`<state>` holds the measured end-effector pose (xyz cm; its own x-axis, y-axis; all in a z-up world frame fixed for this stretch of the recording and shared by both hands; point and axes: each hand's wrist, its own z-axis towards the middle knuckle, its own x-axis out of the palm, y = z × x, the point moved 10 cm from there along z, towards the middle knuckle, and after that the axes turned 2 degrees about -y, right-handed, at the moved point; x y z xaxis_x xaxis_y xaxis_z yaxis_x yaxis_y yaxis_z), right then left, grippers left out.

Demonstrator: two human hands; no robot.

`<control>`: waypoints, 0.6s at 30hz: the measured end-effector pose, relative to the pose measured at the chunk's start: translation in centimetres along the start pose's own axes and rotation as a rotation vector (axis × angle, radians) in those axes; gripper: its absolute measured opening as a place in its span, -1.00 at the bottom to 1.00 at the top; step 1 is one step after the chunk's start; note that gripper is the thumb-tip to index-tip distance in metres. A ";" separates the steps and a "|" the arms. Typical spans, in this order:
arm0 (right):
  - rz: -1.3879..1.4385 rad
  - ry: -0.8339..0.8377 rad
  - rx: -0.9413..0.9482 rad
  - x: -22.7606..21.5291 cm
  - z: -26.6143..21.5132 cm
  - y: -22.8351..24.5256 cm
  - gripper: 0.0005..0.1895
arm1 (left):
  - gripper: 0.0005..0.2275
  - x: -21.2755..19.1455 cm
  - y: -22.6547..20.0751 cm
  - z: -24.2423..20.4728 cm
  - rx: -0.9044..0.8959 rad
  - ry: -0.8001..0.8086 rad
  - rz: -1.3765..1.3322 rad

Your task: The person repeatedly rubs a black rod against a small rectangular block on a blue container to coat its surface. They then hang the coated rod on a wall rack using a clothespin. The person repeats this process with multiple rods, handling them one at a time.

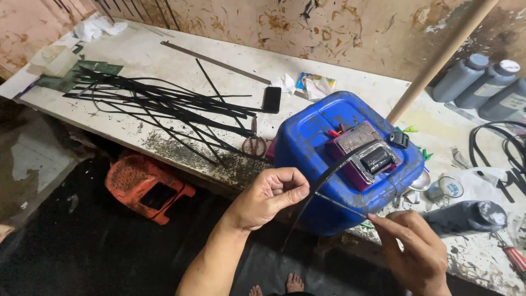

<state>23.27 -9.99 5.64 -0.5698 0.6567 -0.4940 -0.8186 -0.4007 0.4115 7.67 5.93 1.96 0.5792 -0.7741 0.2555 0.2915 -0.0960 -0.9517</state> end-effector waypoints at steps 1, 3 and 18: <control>0.000 0.002 -0.001 0.1 0.1 0.2 -0.76 | -0.93 0.0 0.0 0.0 0.000 -0.001 -0.001; 0.037 0.020 -0.018 0.4 0.3 0.9 -0.78 | -0.92 0.0 -0.2 0.0 0.018 0.000 0.006; -0.081 -0.067 -0.126 1.1 -1.4 -0.2 -0.80 | -0.91 -0.2 -0.3 -0.1 0.012 -0.001 -0.027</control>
<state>22.71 -10.09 3.95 -0.4987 0.7297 -0.4678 -0.8668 -0.4185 0.2712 7.38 6.05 2.23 0.5718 -0.7707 0.2811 0.3162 -0.1091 -0.9424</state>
